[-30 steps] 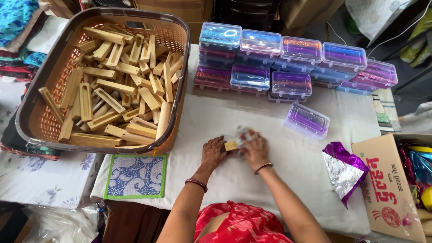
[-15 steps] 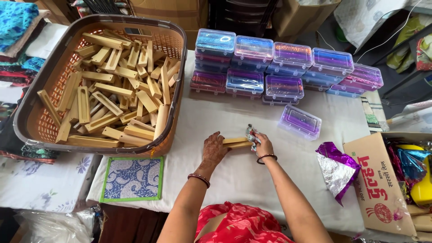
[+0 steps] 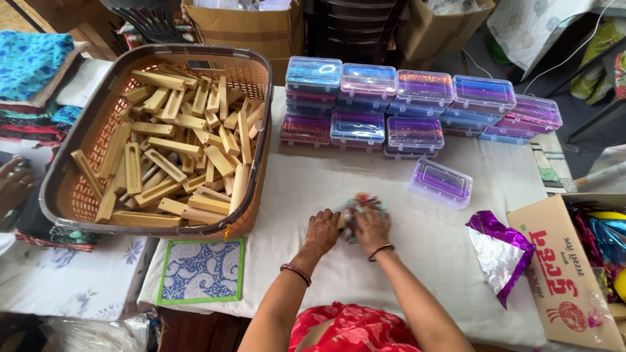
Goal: The person wipes down wooden components with a cloth and then wraps them in foil and place them in small plastic cases.
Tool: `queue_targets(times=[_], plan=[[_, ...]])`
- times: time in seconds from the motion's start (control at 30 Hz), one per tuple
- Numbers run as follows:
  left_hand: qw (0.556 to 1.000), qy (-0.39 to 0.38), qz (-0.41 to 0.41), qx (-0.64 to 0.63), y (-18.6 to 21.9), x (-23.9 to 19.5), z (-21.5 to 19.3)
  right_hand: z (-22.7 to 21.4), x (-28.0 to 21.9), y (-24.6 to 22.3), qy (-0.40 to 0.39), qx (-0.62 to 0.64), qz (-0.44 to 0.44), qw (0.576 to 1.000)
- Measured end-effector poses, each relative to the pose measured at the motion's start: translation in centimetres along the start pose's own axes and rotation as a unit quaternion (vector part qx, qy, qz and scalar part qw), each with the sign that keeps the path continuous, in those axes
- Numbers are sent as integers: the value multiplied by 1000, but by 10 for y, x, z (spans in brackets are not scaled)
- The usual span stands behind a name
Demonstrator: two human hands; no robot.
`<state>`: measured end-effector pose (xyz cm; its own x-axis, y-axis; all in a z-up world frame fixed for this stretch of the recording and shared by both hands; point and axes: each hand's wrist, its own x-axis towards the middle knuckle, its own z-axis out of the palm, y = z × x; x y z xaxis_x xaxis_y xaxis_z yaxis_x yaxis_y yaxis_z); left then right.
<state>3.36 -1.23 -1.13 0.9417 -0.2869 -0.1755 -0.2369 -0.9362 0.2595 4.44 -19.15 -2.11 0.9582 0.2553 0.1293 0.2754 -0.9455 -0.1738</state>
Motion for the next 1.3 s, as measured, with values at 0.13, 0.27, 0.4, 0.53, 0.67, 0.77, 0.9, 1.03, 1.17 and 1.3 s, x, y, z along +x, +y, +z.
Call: queue_targets(times=[0.13,0.27,0.4,0.53,0.67,0.77,0.9,1.03,1.17,1.3], plan=[[999,22,3,-23,7,-5,1,54,14,63,41,174,82,980],[993,69,30,-91,8,16,29,54,22,71,91,265,86,956],[931,65,-122,-338,0,45,55,-3,7,23,152,301,117,934],[600,-51,-167,-780,8,36,15,-41,-10,-27,227,185,-53,955],[564,-159,-127,-800,10,26,26,-22,22,3,277,116,5,954],[577,-168,-72,-796,5,23,34,7,36,37,267,250,143,920],[562,-105,-163,-804,2,33,36,1,10,15,322,272,18,907],[455,-138,-170,-863,1,26,17,-68,-12,-46,235,196,-98,947],[614,-194,-99,-759,-10,19,38,-30,12,1,262,151,-54,952],[891,-99,-126,-425,22,0,-37,29,25,70,173,271,178,930]])
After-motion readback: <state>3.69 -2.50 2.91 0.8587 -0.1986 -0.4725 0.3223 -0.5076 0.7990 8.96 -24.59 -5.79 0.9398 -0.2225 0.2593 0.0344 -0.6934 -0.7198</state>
